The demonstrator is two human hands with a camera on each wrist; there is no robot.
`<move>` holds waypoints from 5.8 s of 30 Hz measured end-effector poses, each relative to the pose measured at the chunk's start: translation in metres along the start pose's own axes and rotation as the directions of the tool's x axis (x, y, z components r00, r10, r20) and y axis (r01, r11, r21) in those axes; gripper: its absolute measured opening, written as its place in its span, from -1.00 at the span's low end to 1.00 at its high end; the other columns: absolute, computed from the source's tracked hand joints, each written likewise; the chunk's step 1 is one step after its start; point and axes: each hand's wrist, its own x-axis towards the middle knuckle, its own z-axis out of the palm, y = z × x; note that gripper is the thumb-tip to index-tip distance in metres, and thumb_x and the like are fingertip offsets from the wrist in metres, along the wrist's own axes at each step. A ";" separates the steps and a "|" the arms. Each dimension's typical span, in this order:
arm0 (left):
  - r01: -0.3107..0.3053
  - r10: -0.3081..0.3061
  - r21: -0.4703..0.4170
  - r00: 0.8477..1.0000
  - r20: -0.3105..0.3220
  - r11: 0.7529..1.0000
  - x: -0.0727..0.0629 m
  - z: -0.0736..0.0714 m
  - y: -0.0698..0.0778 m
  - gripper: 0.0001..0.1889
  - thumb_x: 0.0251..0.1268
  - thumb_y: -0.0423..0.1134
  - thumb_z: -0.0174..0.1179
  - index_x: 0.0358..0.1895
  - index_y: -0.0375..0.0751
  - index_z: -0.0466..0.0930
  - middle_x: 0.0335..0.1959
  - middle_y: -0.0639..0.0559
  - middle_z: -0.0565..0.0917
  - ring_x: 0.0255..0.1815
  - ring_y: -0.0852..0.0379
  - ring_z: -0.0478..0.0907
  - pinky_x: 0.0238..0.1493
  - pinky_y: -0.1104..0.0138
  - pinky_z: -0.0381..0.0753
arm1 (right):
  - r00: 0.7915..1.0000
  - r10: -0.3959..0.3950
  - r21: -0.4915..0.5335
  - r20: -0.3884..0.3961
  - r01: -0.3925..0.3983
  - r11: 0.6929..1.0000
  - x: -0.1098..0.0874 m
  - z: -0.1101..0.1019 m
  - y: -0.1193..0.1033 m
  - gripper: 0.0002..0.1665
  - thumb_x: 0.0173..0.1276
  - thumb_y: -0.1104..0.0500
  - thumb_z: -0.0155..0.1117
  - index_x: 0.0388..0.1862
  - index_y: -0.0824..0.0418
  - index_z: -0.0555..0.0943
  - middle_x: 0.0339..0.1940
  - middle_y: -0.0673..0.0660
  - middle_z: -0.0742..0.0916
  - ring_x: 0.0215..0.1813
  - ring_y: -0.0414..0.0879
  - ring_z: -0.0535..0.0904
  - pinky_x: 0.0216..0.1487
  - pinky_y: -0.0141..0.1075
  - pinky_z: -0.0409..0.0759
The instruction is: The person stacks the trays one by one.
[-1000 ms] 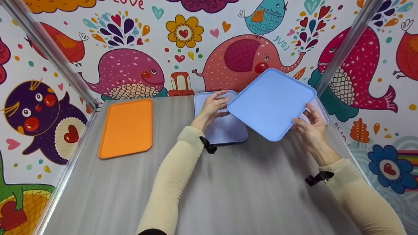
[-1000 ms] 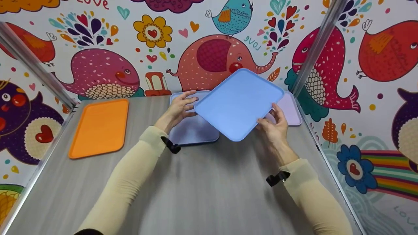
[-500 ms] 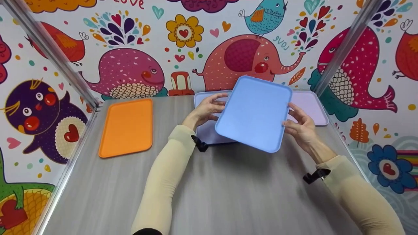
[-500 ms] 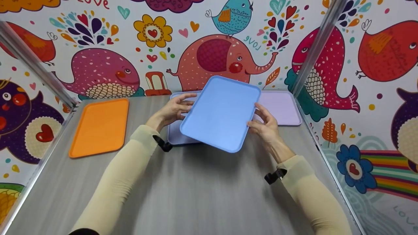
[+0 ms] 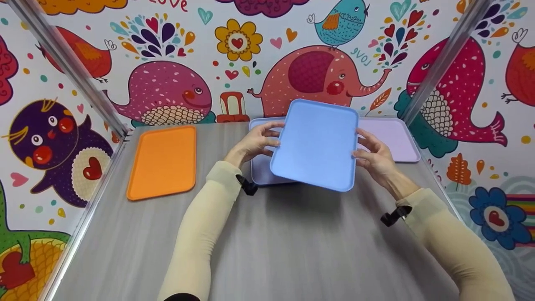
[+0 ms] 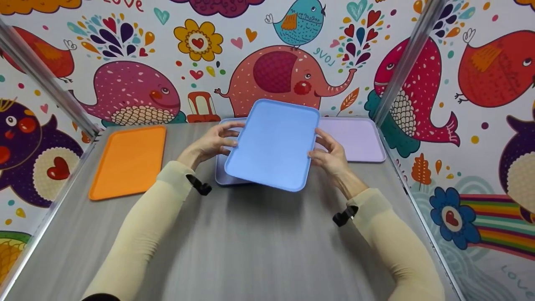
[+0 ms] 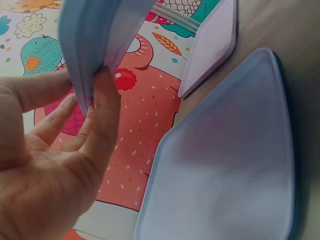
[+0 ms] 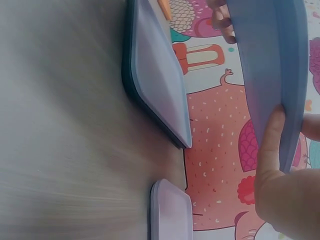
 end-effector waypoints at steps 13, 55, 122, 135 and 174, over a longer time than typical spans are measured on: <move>0.028 0.000 0.205 0.991 -0.136 0.978 -0.015 -0.016 -0.013 -0.20 0.32 -0.55 0.32 0.67 -0.16 0.48 0.41 -0.32 0.57 0.08 -0.02 0.67 0.14 -0.05 0.91 | 0.999 0.047 -0.329 0.002 -0.043 0.943 0.048 0.027 0.014 -0.07 0.45 0.50 0.20 0.80 0.23 0.33 0.69 0.37 0.39 0.19 -0.13 0.60 0.00 -0.40 0.79; 0.392 -0.005 0.576 0.830 -0.558 0.717 0.023 -0.035 -0.089 -0.37 0.34 -0.45 0.31 0.51 -0.26 0.64 0.51 -0.21 0.70 0.58 -0.17 0.60 0.63 0.00 0.59 | 0.994 0.051 -0.790 -0.101 -0.111 0.602 0.161 0.085 0.078 -0.33 0.46 0.44 0.16 0.55 0.31 0.62 0.50 0.46 0.69 0.53 0.27 0.61 0.52 0.08 0.71; 0.400 0.035 0.561 0.791 -0.611 0.725 -0.152 -0.174 -0.049 -0.40 0.72 -0.11 0.20 0.63 -0.36 0.47 0.57 -0.47 0.55 0.56 -0.43 0.52 0.56 -0.22 0.58 | 0.995 0.074 -0.572 -0.063 -0.096 0.814 0.098 0.287 0.057 -0.32 0.46 0.12 0.61 0.50 0.24 0.65 0.47 0.32 0.72 0.27 0.13 0.81 -0.09 -0.14 0.93; 0.610 -0.137 0.346 0.605 -0.785 0.713 -0.190 -0.237 -0.050 -0.21 0.66 -0.11 0.19 0.78 -0.36 0.17 0.72 -0.52 0.32 0.67 -0.49 0.37 0.72 -0.26 0.39 | 0.972 0.231 -0.469 -0.047 -0.226 0.854 0.107 0.359 0.083 -0.22 0.45 0.05 0.67 0.55 0.22 0.60 0.58 0.26 0.65 0.38 0.13 0.73 0.19 -0.12 0.89; 0.645 -0.259 0.429 0.698 -0.668 0.633 -0.219 -0.280 -0.082 -0.24 0.46 -0.39 -0.07 0.73 -0.51 0.14 0.72 -0.61 0.24 0.62 -0.47 0.36 0.54 -0.12 0.55 | 0.938 0.308 -0.268 0.157 -0.260 0.928 0.093 0.424 0.154 -0.18 0.41 0.54 0.39 0.62 0.19 0.57 0.48 0.19 0.70 0.34 -0.03 0.68 0.27 -0.11 0.84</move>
